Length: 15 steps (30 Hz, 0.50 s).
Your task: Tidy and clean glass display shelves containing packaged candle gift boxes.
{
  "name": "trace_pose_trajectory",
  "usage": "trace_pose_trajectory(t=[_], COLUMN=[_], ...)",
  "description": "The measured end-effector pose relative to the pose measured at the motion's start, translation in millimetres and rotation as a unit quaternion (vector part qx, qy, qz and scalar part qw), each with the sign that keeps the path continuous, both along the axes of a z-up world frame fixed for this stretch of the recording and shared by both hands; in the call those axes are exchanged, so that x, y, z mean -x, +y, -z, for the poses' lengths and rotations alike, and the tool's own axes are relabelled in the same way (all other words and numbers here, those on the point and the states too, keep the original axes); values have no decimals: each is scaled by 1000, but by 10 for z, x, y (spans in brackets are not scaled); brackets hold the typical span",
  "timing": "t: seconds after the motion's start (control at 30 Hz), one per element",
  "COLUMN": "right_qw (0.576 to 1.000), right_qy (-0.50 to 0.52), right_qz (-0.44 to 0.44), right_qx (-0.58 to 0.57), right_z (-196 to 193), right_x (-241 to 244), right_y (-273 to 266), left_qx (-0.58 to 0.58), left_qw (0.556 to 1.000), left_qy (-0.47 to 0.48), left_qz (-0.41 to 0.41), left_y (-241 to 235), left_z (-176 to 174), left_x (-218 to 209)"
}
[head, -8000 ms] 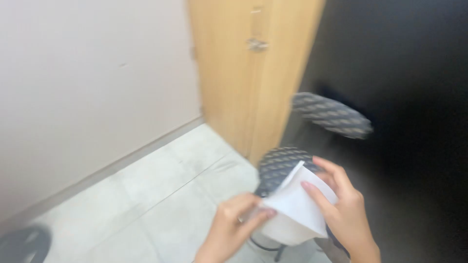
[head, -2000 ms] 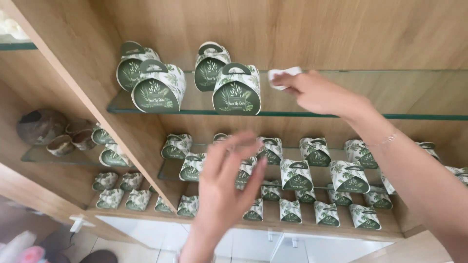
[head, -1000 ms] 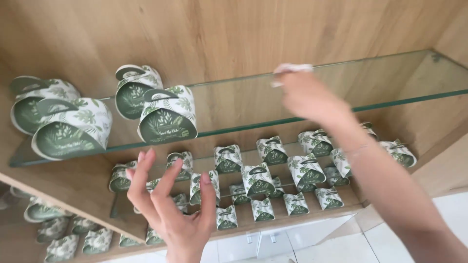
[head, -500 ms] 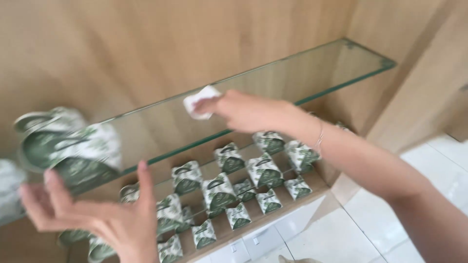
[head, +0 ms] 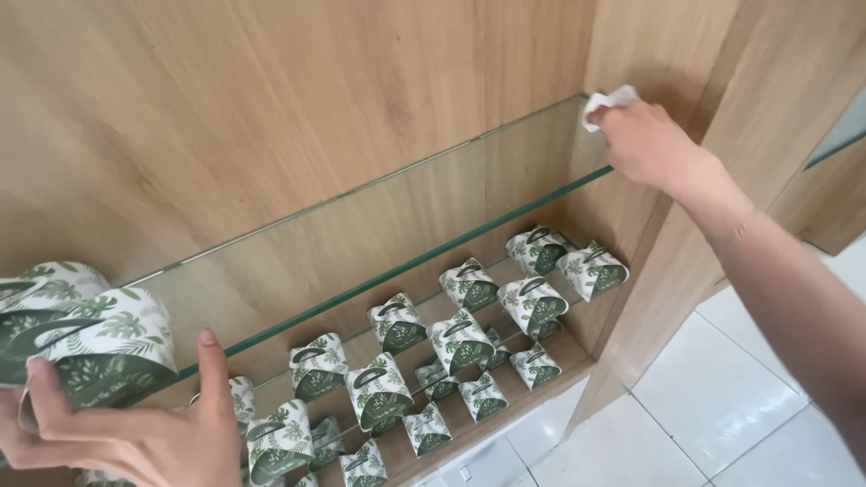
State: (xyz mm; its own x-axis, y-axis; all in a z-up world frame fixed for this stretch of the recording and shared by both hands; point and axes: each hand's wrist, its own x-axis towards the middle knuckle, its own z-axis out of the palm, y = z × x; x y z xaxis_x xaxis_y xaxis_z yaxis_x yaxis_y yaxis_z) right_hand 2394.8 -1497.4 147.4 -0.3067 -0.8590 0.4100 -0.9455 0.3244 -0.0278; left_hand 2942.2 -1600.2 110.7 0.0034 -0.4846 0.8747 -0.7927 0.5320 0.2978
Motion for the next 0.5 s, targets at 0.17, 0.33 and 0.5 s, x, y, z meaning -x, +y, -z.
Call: trace_pose_trajectory(t=[0.17, 0.33, 0.5], right_qw=[999, 997, 978], right_qy=[1, 32, -15], right_qz=[14, -17, -182], right_qx=[45, 70, 104], right_z=[70, 65, -25], right_x=[-530, -1090, -2107], right_y=[302, 243, -208], left_qx=[28, 38, 24], left_qw=[999, 999, 998], left_qy=[17, 11, 64], left_qz=[10, -18, 10], left_y=[11, -146, 11], left_z=[-61, 74, -65], left_x=[57, -16, 20])
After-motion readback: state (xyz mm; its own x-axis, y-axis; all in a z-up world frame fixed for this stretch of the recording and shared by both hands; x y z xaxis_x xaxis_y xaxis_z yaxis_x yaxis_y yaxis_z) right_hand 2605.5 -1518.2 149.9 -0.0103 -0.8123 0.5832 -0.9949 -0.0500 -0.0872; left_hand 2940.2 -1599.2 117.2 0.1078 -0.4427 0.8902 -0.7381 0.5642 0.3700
